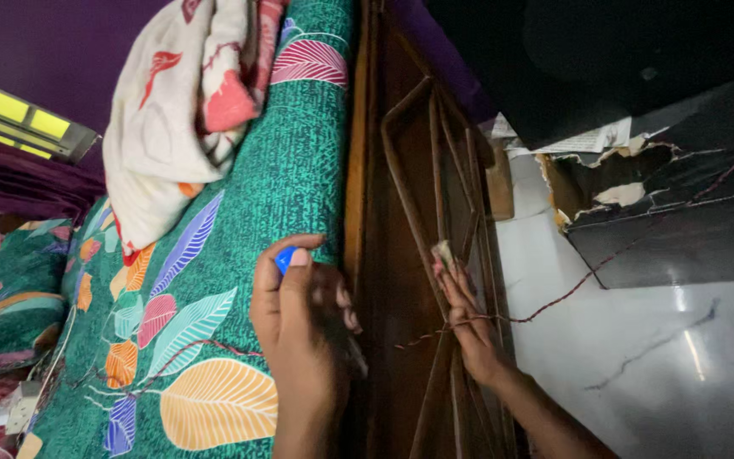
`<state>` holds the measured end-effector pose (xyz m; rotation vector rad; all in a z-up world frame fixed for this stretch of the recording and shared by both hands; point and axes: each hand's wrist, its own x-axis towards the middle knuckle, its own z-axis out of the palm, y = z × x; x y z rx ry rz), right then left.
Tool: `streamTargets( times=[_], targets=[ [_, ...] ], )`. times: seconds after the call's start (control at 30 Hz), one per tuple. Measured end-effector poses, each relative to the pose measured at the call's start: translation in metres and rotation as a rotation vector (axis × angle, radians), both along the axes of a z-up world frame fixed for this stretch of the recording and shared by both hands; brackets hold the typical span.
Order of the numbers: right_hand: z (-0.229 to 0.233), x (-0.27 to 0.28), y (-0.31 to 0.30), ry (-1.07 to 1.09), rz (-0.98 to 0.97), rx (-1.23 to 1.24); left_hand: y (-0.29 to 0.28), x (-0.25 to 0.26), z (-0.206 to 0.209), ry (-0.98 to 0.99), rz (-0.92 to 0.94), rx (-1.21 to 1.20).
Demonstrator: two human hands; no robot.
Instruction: The person wipes the wooden bed frame using a cloth and a bottle of liquid. They apply liquid from the bottle to the wooden surface and use the cloth to scrub the edges and decorative carvings of the frame.
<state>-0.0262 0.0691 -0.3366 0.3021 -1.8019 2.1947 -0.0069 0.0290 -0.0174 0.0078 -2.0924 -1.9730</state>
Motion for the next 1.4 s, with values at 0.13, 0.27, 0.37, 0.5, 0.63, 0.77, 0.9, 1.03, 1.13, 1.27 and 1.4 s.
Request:
streamTargets(
  times=[0.13, 0.27, 0.37, 0.5, 0.63, 0.77, 0.9, 1.03, 1.13, 1.27, 1.4],
  targets=[
    [-0.019, -0.069, 0.011, -0.155, 0.086, -0.114, -0.001, 0.000, -0.001, 0.029, -0.006, -0.054],
    [-0.027, -0.122, 0.021, 0.172, 0.075, -0.243, 0.000, -0.002, -0.001, 0.033, -0.003, -0.061],
    [-0.043, -0.097, 0.030, 0.049, -0.013, 0.045, 0.002, 0.000, -0.001, 0.033, -0.002, -0.047],
    [-0.084, -0.046, 0.011, 0.026, -0.022, -0.021, 0.002, 0.000, 0.001, 0.002, 0.016, -0.086],
    [-0.126, -0.069, -0.002, -0.366, -0.064, 0.017, 0.001, -0.001, -0.002, 0.019, 0.005, -0.050],
    [-0.167, -0.101, 0.014, -0.244, -0.034, 0.262, -0.002, 0.000, -0.004, 0.048, -0.026, -0.046],
    [-0.181, -0.072, 0.016, 0.020, -0.072, 0.360, 0.000, -0.001, -0.001, 0.030, -0.008, -0.025],
    [-0.179, -0.022, 0.003, -0.040, -0.023, 0.244, 0.003, 0.001, 0.001, 0.013, -0.012, 0.014],
    [-0.185, -0.064, 0.007, -0.206, 0.047, 0.097, 0.006, 0.001, -0.005, -0.018, 0.000, 0.070],
    [-0.195, -0.152, 0.025, -0.142, 0.048, 0.163, 0.007, 0.000, -0.006, 0.008, -0.015, 0.099],
    [-0.187, -0.156, 0.028, -0.179, 0.058, 0.117, 0.006, 0.000, -0.004, -0.023, -0.005, 0.110]
  ],
)
